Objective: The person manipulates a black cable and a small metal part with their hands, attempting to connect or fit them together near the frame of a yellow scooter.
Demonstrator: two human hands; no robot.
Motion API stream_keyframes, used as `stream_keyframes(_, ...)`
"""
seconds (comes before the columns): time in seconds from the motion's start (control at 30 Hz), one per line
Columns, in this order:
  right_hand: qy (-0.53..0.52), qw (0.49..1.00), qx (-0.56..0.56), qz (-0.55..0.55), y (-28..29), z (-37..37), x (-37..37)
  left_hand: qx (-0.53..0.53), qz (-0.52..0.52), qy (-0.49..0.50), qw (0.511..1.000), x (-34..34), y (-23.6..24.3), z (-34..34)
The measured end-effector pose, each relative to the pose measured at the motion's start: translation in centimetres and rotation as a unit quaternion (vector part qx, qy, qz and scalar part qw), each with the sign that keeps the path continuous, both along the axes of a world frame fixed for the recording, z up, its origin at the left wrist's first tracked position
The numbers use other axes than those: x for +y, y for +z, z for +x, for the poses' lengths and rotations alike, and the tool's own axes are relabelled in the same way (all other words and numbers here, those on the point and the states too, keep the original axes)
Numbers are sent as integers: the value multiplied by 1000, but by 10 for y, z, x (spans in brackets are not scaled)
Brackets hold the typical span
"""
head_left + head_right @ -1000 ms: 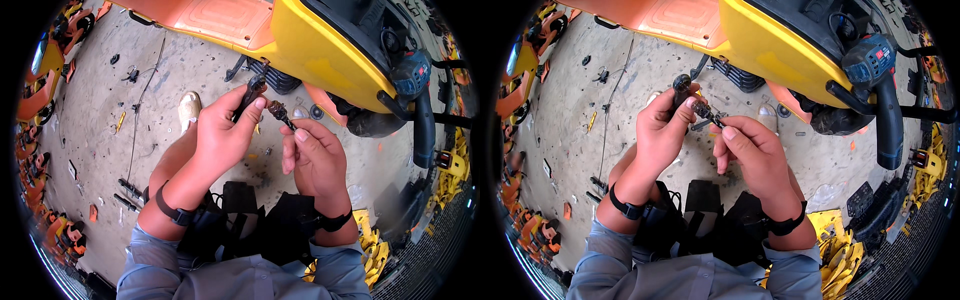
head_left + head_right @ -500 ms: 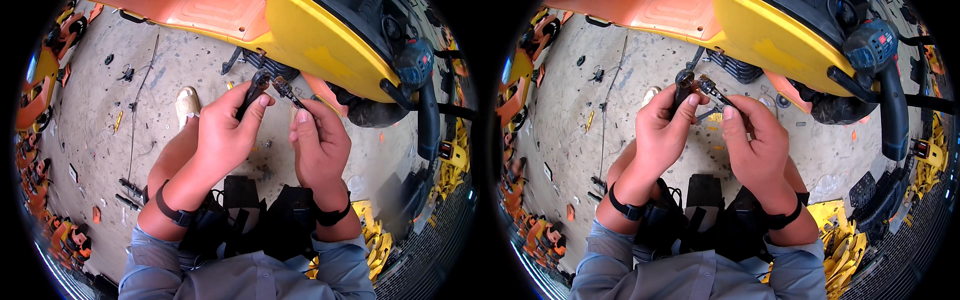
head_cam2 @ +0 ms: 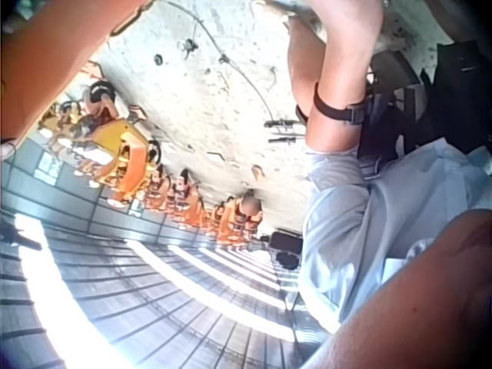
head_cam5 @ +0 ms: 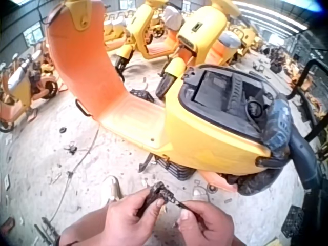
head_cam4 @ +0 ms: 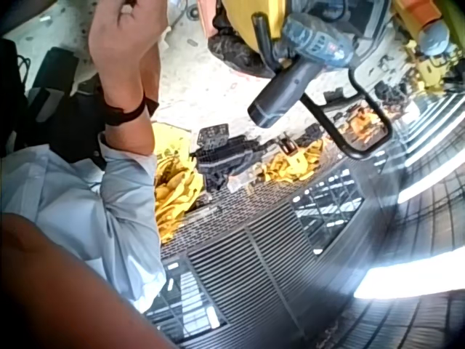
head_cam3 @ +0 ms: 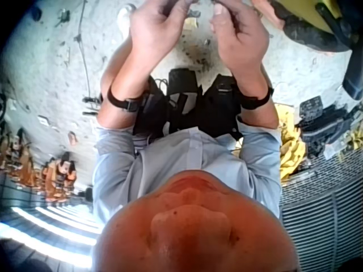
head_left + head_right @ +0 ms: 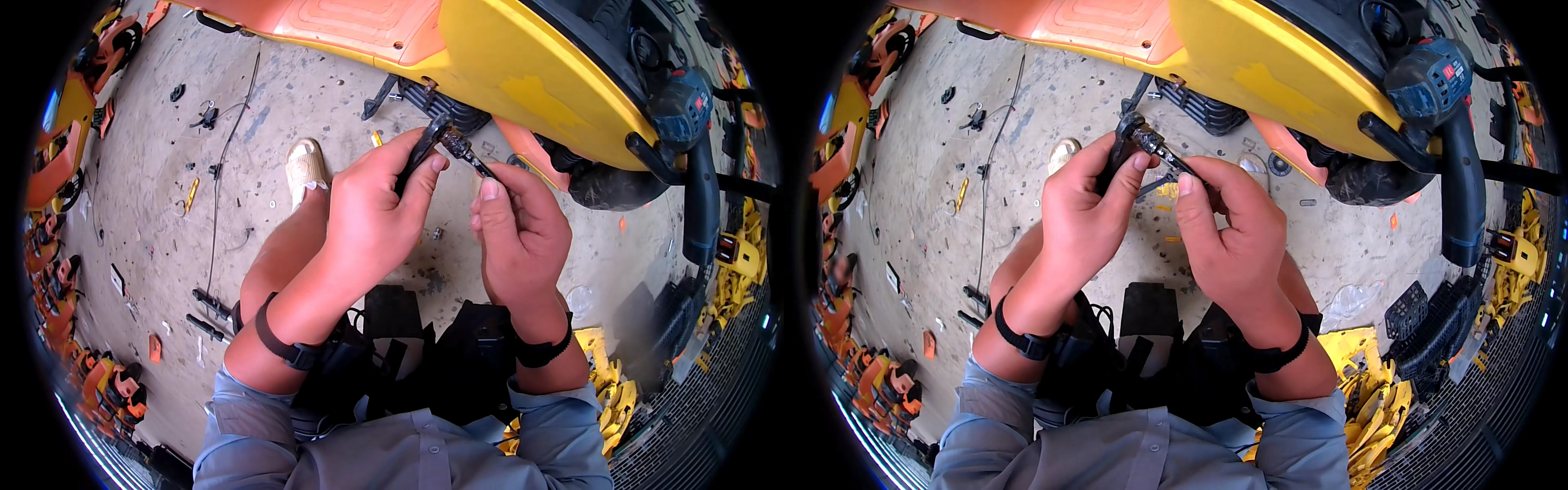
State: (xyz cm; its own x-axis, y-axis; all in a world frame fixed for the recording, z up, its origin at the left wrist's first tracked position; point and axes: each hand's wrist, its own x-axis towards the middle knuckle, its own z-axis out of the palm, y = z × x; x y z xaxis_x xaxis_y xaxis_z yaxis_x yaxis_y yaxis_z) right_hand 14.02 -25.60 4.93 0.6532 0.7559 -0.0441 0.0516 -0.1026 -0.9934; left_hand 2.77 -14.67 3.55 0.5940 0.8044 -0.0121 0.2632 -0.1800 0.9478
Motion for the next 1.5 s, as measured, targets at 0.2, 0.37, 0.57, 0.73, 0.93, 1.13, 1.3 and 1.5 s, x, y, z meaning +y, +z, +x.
stream_keyframes(0.2,-1,999,-32,-14,0,0,-1,25,49,7,998,0,-3,-1)
stream_keyframes(0.37,29,995,-98,-19,-1,1,-1,19,67,18,997,-1,-6,-2)
stream_keyframes(0.57,20,991,-134,-7,-4,3,-1,4,35,17,999,-3,-2,0)
stream_keyframes(0.73,-2,999,-51,-17,-5,3,1,-57,1,8,998,-4,-6,0)
stream_keyframes(0.93,-35,996,79,3,-1,8,2,-99,-111,-71,986,1,1,-5)
stream_keyframes(1.13,-10,991,133,-8,-5,26,6,-88,-54,-71,992,1,1,-7)
stream_keyframes(1.3,12,980,200,13,-19,36,6,-97,-1,-68,993,2,2,-6)
stream_keyframes(1.5,39,969,237,59,-24,39,2,-109,-6,-68,992,2,1,-7)
